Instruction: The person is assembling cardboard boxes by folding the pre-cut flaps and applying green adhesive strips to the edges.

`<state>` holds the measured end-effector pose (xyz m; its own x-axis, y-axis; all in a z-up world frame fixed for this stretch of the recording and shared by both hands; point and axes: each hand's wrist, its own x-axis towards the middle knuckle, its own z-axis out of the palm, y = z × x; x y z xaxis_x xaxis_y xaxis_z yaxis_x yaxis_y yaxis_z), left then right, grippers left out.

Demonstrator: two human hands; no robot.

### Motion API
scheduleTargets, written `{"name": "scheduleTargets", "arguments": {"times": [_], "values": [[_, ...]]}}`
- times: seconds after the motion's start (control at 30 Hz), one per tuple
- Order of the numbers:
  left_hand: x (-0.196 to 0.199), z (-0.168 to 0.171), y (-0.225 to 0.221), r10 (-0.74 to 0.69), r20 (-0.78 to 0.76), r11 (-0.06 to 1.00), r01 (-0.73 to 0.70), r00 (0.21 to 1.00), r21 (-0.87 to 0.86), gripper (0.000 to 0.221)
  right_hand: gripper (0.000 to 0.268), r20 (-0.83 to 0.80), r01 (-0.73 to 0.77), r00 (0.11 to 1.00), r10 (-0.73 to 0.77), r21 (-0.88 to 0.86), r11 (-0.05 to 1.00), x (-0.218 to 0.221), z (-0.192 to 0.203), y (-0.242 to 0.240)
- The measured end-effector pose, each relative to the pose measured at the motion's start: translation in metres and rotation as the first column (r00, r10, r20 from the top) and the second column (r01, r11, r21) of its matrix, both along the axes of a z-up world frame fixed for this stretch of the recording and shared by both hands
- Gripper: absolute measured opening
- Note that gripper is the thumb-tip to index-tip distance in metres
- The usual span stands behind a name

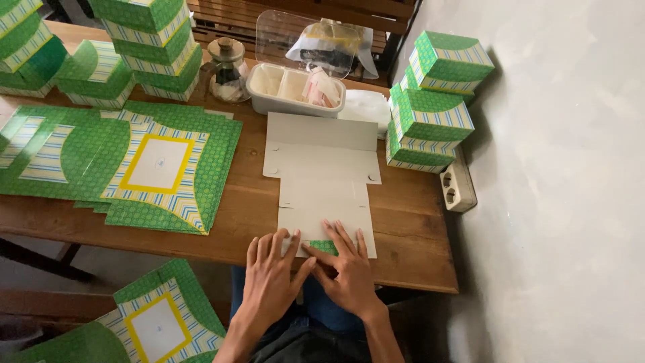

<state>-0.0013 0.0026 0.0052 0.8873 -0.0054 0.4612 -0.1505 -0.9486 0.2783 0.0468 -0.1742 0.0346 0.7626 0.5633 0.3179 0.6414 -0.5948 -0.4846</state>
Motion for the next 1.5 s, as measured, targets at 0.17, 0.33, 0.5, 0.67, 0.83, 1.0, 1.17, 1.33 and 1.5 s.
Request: {"name": "scheduleTargets", "arguments": {"times": [0.17, 0.33, 0.5, 0.67, 0.83, 1.0, 1.17, 1.33, 1.5], "values": [[-0.020, 0.000, 0.002, -0.054, -0.047, 0.999, 0.054, 0.997, -0.006, 0.063, 0.048, -0.011, 0.003, 1.000, -0.003, -0.003, 1.000, 0.001, 0.001, 0.000], [-0.040, -0.002, 0.006, -0.105, -0.033, 0.994, 0.104, 0.994, -0.032, 0.061, 0.045, -0.014, 0.021, 1.000, -0.020, 0.015, 1.000, -0.001, 0.005, 0.002], [-0.046, -0.001, 0.007, -0.081, -0.043, 0.996, 0.079, 0.996, -0.052, 0.057, 0.044, -0.040, 0.019, 0.999, -0.019, 0.002, 1.000, 0.000, 0.005, 0.002], [-0.039, 0.003, 0.010, -0.066, -0.026, 0.993, 0.063, 0.997, -0.101, 0.050, 0.045, -0.048, 0.017, 0.999, -0.017, 0.012, 1.000, -0.001, 0.006, 0.002], [-0.036, 0.009, 0.010, -0.070, 0.021, 0.987, 0.072, 0.997, -0.144, 0.044, 0.047, -0.082, 0.021, 0.996, -0.021, -0.004, 1.000, -0.001, 0.007, 0.003], [-0.024, 0.017, 0.003, -0.004, 0.005, 0.992, 0.004, 1.000, -0.130, 0.046, 0.049, -0.030, 0.002, 1.000, -0.002, -0.027, 1.000, -0.001, 0.008, 0.002], [0.000, 0.006, -0.007, 0.095, 0.072, 0.991, -0.088, 0.993, -0.104, 0.045, 0.046, -0.027, 0.018, 0.999, -0.019, -0.003, 1.000, -0.001, 0.008, 0.004], [0.009, -0.001, -0.004, 0.099, 0.078, 0.993, -0.094, 0.992, -0.067, 0.049, 0.045, -0.020, 0.020, 1.000, -0.020, 0.005, 1.000, -0.001, 0.006, 0.003], [-0.009, -0.004, 0.012, -0.080, 0.147, 0.971, 0.110, 0.986, -0.210, 0.040, 0.036, -0.102, 0.125, 0.990, -0.094, 0.353, 0.927, -0.003, 0.004, -0.002]]}}
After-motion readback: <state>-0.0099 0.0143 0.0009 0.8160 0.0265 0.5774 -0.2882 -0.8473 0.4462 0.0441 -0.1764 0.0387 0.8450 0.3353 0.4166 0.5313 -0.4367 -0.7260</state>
